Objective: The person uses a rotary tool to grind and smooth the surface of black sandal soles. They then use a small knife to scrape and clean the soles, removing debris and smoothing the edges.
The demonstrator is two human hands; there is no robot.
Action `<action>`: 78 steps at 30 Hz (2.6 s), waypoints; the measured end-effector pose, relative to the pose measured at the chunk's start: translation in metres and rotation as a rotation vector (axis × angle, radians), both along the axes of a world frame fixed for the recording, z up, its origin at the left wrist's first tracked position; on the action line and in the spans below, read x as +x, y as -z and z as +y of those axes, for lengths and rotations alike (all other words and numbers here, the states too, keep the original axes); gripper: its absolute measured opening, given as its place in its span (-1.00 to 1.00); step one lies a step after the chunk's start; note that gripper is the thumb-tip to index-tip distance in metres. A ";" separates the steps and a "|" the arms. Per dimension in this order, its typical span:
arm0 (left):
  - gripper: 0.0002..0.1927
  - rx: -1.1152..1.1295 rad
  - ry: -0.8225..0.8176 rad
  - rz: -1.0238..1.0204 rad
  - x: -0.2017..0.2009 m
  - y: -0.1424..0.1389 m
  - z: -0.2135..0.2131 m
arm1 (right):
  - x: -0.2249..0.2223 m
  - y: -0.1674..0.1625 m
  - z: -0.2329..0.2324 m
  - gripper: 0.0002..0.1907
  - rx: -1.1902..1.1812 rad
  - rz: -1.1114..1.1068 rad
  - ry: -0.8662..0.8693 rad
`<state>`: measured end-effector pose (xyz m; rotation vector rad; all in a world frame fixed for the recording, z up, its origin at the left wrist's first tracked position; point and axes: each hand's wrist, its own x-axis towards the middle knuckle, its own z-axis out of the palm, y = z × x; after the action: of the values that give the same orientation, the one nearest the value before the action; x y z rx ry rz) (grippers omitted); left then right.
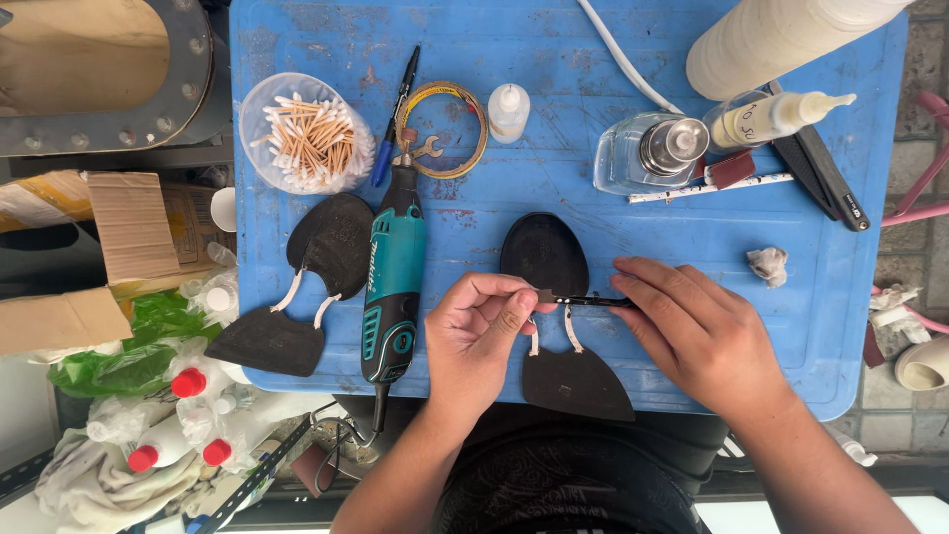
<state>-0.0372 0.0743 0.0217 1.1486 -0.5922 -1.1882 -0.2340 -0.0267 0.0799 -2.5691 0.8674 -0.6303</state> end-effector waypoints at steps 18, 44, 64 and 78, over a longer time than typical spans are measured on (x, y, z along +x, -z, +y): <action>-0.90 0.027 0.028 -0.003 0.002 0.006 -0.002 | -0.010 0.005 -0.002 -0.44 0.321 -0.091 0.178; -0.21 0.013 0.193 -1.309 0.017 -0.011 -0.018 | 0.029 0.027 -0.008 -0.76 0.118 -0.031 -0.041; -0.09 0.071 0.178 -1.276 0.016 -0.001 -0.018 | 0.039 0.042 0.000 -0.84 -0.007 -0.061 0.028; -0.06 0.079 0.179 -1.255 0.016 0.001 -0.018 | 0.039 0.050 0.002 -0.83 -0.027 -0.080 0.027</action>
<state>-0.0215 0.0562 0.0203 1.8909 -1.6095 -0.4967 -0.1949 -0.0249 0.0295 -2.5408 0.8745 -0.7519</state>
